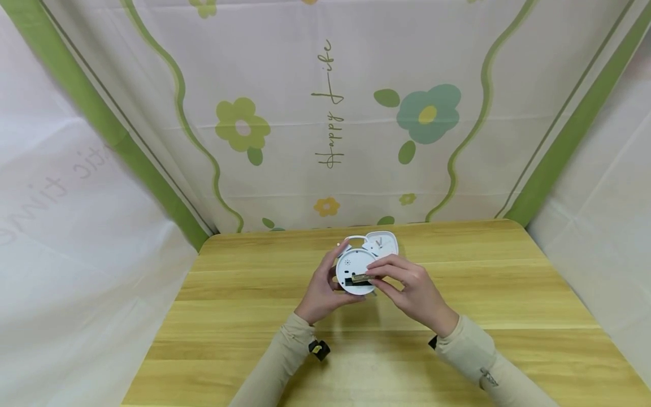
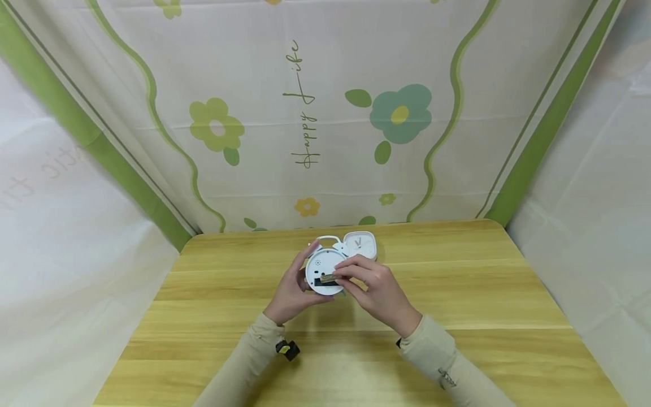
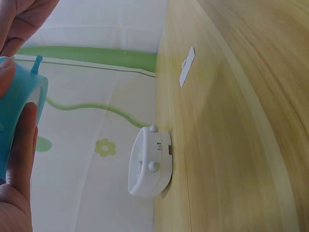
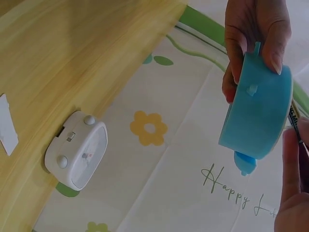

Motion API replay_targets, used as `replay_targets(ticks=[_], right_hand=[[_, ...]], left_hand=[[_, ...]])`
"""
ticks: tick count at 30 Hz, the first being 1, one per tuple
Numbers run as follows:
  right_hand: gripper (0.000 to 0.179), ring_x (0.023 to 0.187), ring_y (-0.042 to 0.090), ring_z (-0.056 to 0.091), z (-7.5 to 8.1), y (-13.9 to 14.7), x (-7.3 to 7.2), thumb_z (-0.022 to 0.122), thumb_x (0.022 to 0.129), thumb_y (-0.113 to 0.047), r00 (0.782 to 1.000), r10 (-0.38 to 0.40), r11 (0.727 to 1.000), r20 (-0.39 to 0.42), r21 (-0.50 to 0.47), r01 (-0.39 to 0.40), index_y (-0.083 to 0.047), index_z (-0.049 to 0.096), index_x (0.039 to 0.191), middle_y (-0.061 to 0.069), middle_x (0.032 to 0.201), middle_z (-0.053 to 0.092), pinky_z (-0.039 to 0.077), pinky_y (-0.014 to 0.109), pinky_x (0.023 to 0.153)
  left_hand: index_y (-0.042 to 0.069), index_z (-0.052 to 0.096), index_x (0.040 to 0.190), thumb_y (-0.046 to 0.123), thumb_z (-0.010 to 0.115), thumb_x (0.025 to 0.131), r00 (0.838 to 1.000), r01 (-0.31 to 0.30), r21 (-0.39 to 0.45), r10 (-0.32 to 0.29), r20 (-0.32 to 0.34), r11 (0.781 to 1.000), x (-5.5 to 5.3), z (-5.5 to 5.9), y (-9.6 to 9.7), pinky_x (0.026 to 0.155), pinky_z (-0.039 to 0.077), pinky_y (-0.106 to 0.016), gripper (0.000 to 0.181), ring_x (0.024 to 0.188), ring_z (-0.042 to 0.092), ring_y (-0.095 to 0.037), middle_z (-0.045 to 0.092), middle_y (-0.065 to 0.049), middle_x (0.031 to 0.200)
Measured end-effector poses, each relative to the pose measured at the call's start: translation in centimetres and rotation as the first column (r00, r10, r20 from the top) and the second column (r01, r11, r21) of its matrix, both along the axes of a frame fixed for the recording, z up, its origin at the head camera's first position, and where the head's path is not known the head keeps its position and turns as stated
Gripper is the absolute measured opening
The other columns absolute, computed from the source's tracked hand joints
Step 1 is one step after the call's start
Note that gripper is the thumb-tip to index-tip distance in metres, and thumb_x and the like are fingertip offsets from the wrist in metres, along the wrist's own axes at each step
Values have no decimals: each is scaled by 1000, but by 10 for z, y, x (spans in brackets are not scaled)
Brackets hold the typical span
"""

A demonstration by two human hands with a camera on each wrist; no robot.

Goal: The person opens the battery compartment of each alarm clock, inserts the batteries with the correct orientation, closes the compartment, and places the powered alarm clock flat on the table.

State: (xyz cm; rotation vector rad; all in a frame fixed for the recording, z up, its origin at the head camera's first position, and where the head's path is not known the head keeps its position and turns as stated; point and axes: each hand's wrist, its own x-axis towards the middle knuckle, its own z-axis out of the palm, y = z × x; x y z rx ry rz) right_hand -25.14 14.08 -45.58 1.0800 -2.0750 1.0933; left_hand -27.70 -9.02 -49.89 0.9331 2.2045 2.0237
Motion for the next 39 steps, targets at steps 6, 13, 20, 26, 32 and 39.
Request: replay_targets(ticks=[6, 13, 20, 26, 32, 39], right_hand=[[30, 86, 14, 73, -2, -1, 0, 87, 74, 9, 999, 30, 999, -18, -42, -30, -10, 78, 96, 0, 98, 73, 60, 15, 79], [24, 86, 19, 74, -3, -1, -1, 90, 71, 6, 996, 28, 998, -82, -51, -32, -9, 81, 88, 3, 95, 76, 59, 14, 82], [20, 87, 18, 65, -7, -1, -8, 74, 97, -24, 974, 70, 993, -214, -83, -89, -8, 83, 92, 2, 93, 75, 55, 17, 75], [12, 90, 18, 63, -10, 0, -8, 86, 84, -10, 981, 27, 997, -191, -65, -40, -10, 84, 95, -1, 93, 77, 50, 24, 83], [33, 100, 20, 59, -13, 2, -6, 90, 69, 7, 999, -19, 997, -30, -71, 17, -13, 85, 95, -3, 94, 79, 45, 25, 96], [25, 103, 20, 51, -9, 5, -6, 93, 72, -1, 983, 1, 993, 186, -113, 20, -20, 86, 87, -5, 98, 73, 41, 26, 93]], left_hand=[[21, 24, 166, -9, 88, 75, 1000, -1, 6, 1, 6, 1000, 0, 1, 1, 87, 65, -37, 115, 123, 60, -30, 31, -16, 161], [32, 27, 164, -11, 87, 75, 999, 11, 27, -12, 31, 1000, -1, 2, 7, 88, 65, -40, 116, 124, 59, -31, 32, -6, 161], [22, 25, 166, -12, 88, 73, 1000, 18, 35, -18, 17, 999, -2, 0, 9, 87, 65, -38, 117, 123, 58, -32, 30, -11, 163], [23, 25, 166, -14, 87, 73, 999, 19, 49, -21, 31, 999, -2, 0, 10, 88, 65, -40, 118, 124, 58, -29, 27, -1, 166], [24, 25, 166, -14, 86, 74, 999, 22, 60, -24, 30, 998, -1, -1, 10, 89, 64, -40, 117, 124, 60, -29, 24, 0, 168], [18, 22, 166, -16, 86, 72, 999, 43, 72, -44, 8, 996, -1, -2, 11, 91, 63, -40, 119, 122, 60, -29, 22, -7, 168]])
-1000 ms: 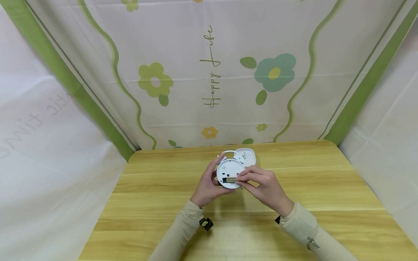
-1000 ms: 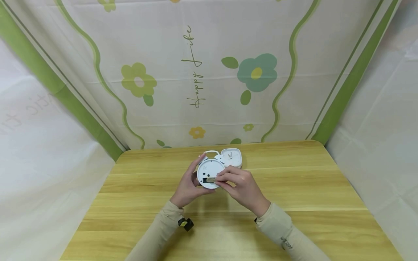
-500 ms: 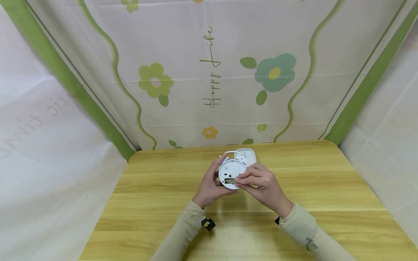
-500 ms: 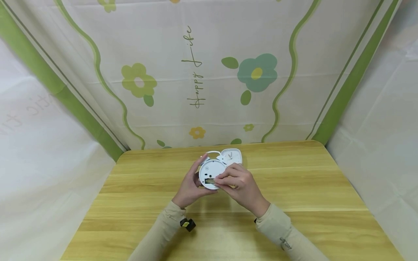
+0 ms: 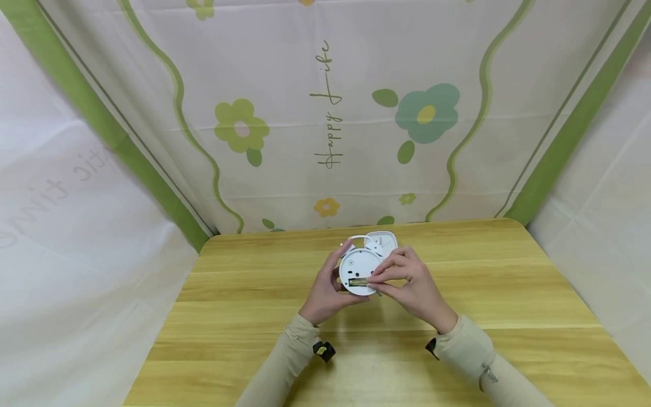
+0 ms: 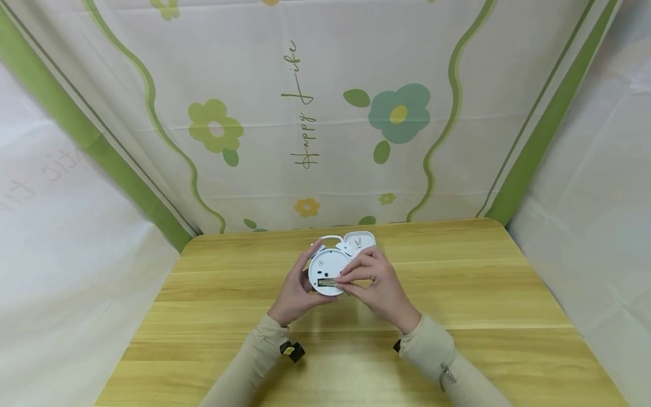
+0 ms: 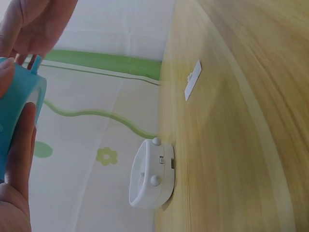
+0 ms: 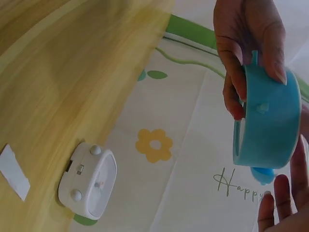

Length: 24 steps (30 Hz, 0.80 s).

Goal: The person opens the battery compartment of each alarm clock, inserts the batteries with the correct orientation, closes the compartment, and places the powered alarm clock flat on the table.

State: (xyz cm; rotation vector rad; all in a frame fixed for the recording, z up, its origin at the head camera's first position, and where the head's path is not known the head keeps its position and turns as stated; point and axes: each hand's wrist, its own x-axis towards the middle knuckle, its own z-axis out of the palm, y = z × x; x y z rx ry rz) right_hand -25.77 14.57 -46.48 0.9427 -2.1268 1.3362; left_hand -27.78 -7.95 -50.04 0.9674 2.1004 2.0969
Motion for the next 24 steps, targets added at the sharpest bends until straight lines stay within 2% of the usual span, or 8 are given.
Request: replay_targets(ticks=[3, 6, 10, 13, 15, 20, 22, 24], right_hand=[[21, 109, 25, 48, 1, 2, -2, 93, 73, -4, 993, 15, 1000, 119, -21, -13, -21, 85, 83, 0, 114, 65, 41, 26, 92], [17, 126, 30, 48, 2, 2, -3, 91, 76, -4, 973, 50, 998, 227, -59, -38, -18, 84, 81, 6, 137, 54, 44, 23, 102], [13, 135, 38, 53, 5, 1, -2, 88, 81, -4, 940, 81, 993, 331, -105, -49, -14, 83, 89, 9, 154, 42, 49, 23, 108], [26, 130, 41, 59, 7, -1, -2, 88, 82, -7, 913, 67, 992, 402, -127, -17, -8, 74, 105, 10, 157, 36, 53, 29, 107], [47, 129, 44, 59, 7, -2, -3, 88, 82, -8, 879, 67, 989, 472, -146, 3, -4, 62, 121, 13, 159, 31, 57, 34, 104], [94, 121, 44, 64, 7, -3, -3, 85, 87, -13, 746, 97, 988, 659, -156, 9, -13, 24, 159, 22, 159, 31, 63, 34, 90], [95, 115, 40, 68, 7, -4, -3, 81, 91, -15, 705, 128, 987, 697, -160, -21, -13, 19, 163, 27, 153, 36, 64, 35, 87], [88, 109, 35, 70, 6, -5, -3, 77, 95, -15, 683, 165, 983, 711, -174, -56, -8, 22, 162, 30, 146, 40, 65, 39, 86]], left_hand=[[26, 25, 166, -17, 86, 72, 1000, 1, -2, -1, 3, 1000, 1, 1, 0, 91, 63, -39, 120, 122, 62, -29, 24, -5, 167], [32, 27, 164, -15, 86, 72, 1000, 0, -7, 0, 7, 1000, 1, 1, 0, 91, 63, -39, 120, 122, 62, -28, 24, -3, 167], [29, 26, 165, -16, 86, 72, 1000, 2, 0, -2, 0, 1000, 1, 1, -1, 90, 64, -40, 119, 121, 62, -29, 25, -7, 167], [25, 26, 165, -17, 86, 71, 1000, 4, 6, -4, -8, 1000, 1, 0, -1, 89, 64, -41, 119, 122, 61, -29, 25, -11, 167], [25, 27, 165, -17, 86, 71, 1000, 0, 6, 0, -7, 1000, 0, 0, -1, 88, 64, -40, 119, 122, 61, -29, 25, -11, 167], [18, 25, 166, -18, 86, 71, 1000, -1, 11, 1, -3, 1000, -1, -1, -1, 88, 64, -40, 119, 122, 61, -29, 23, -15, 167], [13, 23, 166, -18, 86, 71, 1000, 0, 11, 0, -7, 1000, -1, -1, -1, 88, 64, -39, 118, 122, 61, -30, 21, -19, 167], [9, 22, 165, -18, 86, 71, 1000, 0, 10, 0, -15, 1000, -1, -1, -1, 89, 64, -39, 117, 122, 60, -31, 20, -22, 167]])
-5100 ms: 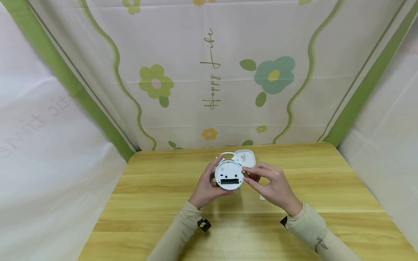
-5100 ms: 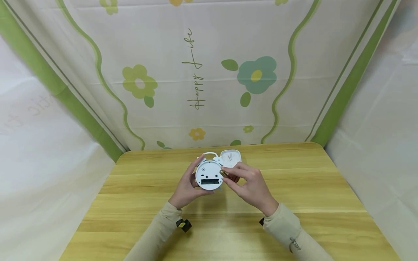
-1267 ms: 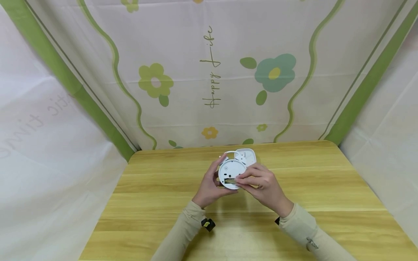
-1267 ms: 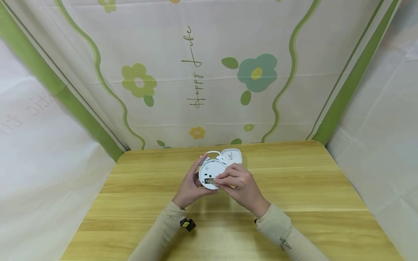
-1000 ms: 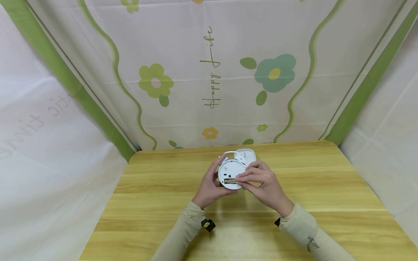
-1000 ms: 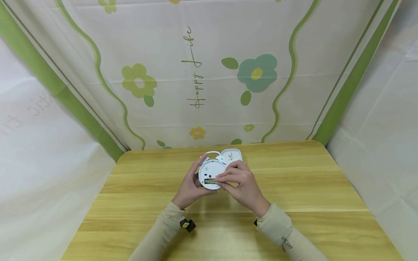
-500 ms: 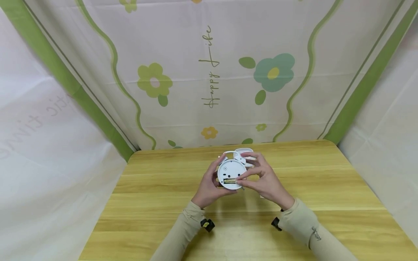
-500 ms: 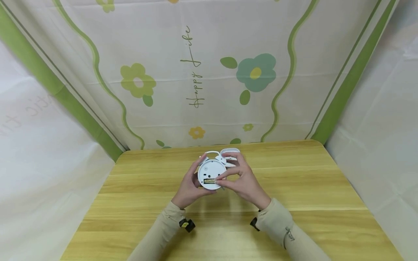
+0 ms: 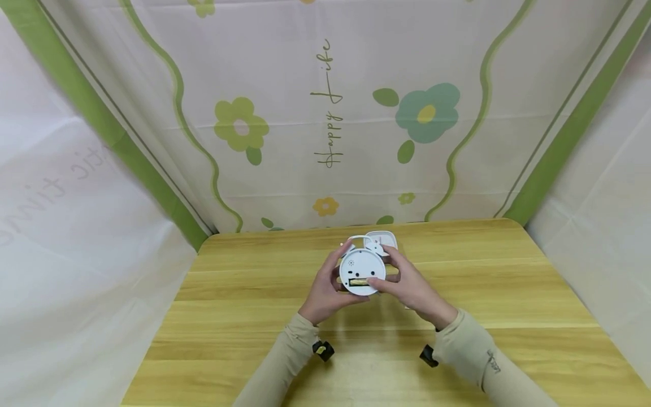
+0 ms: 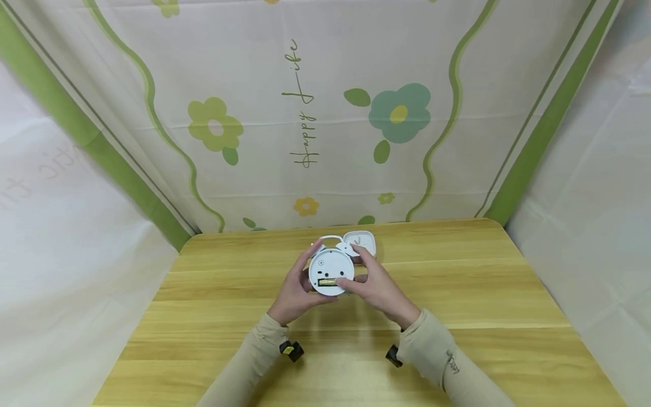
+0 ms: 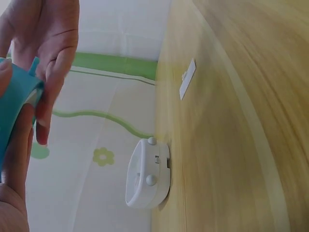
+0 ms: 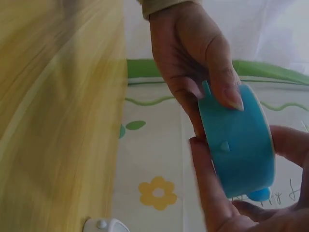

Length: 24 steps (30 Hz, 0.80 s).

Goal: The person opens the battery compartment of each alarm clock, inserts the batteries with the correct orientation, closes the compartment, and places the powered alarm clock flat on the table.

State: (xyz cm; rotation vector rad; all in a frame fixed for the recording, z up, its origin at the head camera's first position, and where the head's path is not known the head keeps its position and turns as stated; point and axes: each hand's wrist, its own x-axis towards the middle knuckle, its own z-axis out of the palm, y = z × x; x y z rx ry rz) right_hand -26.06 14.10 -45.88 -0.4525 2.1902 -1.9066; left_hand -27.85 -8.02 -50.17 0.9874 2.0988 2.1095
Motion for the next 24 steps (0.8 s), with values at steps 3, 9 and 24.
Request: replay_targets(ticks=[3, 9, 24], right_hand=[[73, 106, 32, 71, -1, -2, 1, 74, 96, -12, 999, 29, 999, 24, -40, -28, -1, 32, 155, 30, 137, 43, 65, 43, 86], [72, 108, 31, 66, -4, -6, 4, 78, 92, -10, 999, -43, 999, 33, 12, 42, -2, 36, 150, 27, 138, 46, 64, 33, 82], [82, 118, 31, 56, -5, -14, 6, 88, 83, -20, 979, -189, 973, -80, 120, 197, -3, 41, 148, 19, 139, 54, 52, 35, 97]], left_hand=[[12, 24, 165, -15, 87, 71, 1000, -17, -24, 17, -13, 1000, 1, 1, 0, 87, 65, -39, 116, 121, 60, -32, 27, -20, 164], [25, 28, 165, -10, 89, 73, 999, -31, -72, 29, -23, 997, 4, 1, 3, 83, 66, -42, 115, 120, 62, -31, 42, -11, 149], [15, 27, 165, -11, 89, 72, 999, -42, -75, 42, -14, 996, 7, -2, 12, 82, 66, -37, 115, 115, 64, -31, 42, -14, 146]])
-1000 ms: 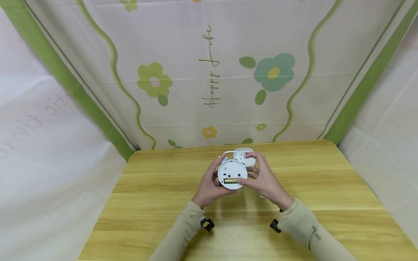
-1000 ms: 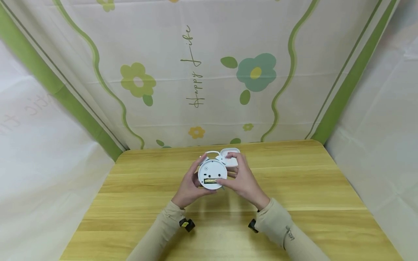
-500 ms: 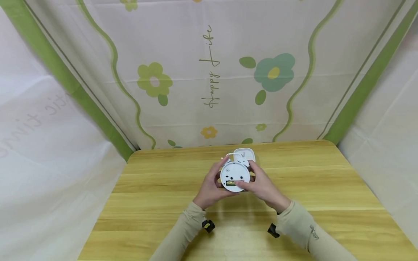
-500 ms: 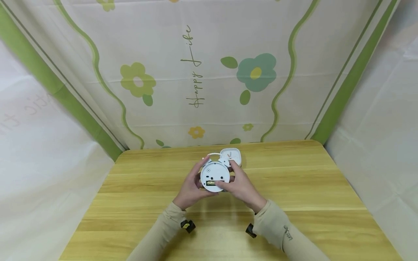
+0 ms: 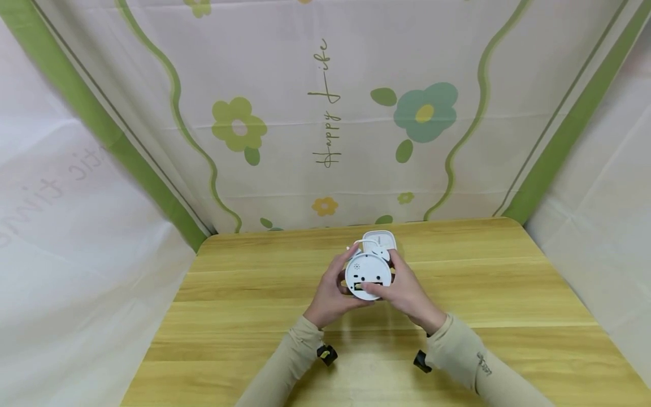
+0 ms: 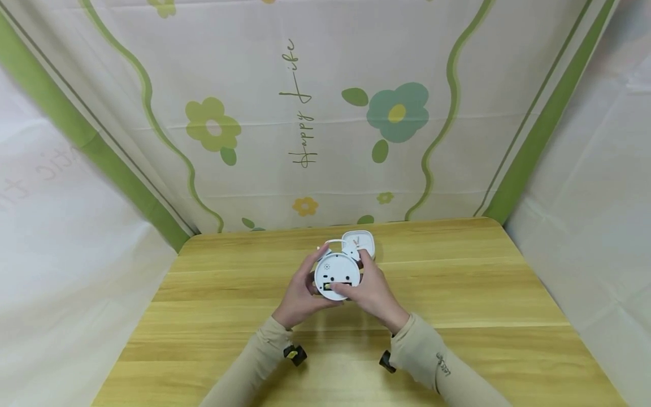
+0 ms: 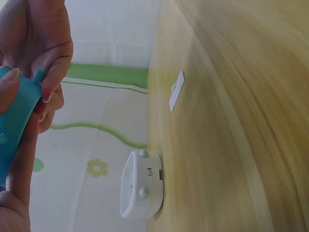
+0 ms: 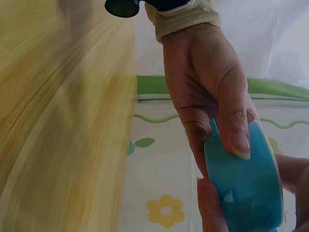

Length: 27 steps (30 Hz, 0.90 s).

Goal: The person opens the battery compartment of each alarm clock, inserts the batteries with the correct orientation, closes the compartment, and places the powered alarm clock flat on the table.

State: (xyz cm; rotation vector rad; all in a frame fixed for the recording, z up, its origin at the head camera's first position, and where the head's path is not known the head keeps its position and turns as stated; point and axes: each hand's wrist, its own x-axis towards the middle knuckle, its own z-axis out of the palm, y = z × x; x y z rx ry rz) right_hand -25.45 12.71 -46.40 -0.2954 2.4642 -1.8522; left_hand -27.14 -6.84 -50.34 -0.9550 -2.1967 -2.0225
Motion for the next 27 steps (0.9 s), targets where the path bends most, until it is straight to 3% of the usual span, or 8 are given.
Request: replay_targets(ticks=[10, 18, 23, 27], right_hand=[[86, 118, 30, 58, -7, 4, -1, 88, 84, -24, 999, 30, 999, 36, -23, -30, -7, 39, 152, 18, 145, 52, 55, 31, 93], [64, 102, 28, 71, 0, 29, -9, 73, 99, -25, 990, 140, 990, 27, -31, -139, -4, 44, 151, 26, 134, 57, 65, 34, 83], [57, 97, 28, 73, 6, 55, -22, 58, 108, -32, 996, 79, 996, -47, 31, -78, -3, 42, 154, 31, 130, 61, 66, 36, 80], [54, 86, 23, 72, -2, 74, -33, 60, 106, -34, 997, 46, 987, -58, 155, -36, -3, 49, 149, 28, 124, 65, 66, 36, 70]], left_hand=[[15, 25, 165, -9, 88, 74, 1000, 2, -22, -2, 1, 1000, -1, -2, -2, 82, 66, -37, 113, 117, 63, -32, 41, -12, 150], [19, 24, 166, -12, 87, 74, 999, 20, 7, -21, 49, 1000, -1, -1, -6, 87, 65, -38, 116, 121, 61, -34, 39, -11, 153], [21, 26, 166, -16, 87, 70, 998, 11, 31, -13, 68, 999, -3, -2, -7, 88, 65, -38, 119, 126, 57, -42, 36, -13, 155], [28, 28, 165, -17, 87, 69, 998, 12, 39, -15, 69, 999, -3, -1, -8, 89, 64, -39, 121, 128, 56, -44, 36, -12, 156]])
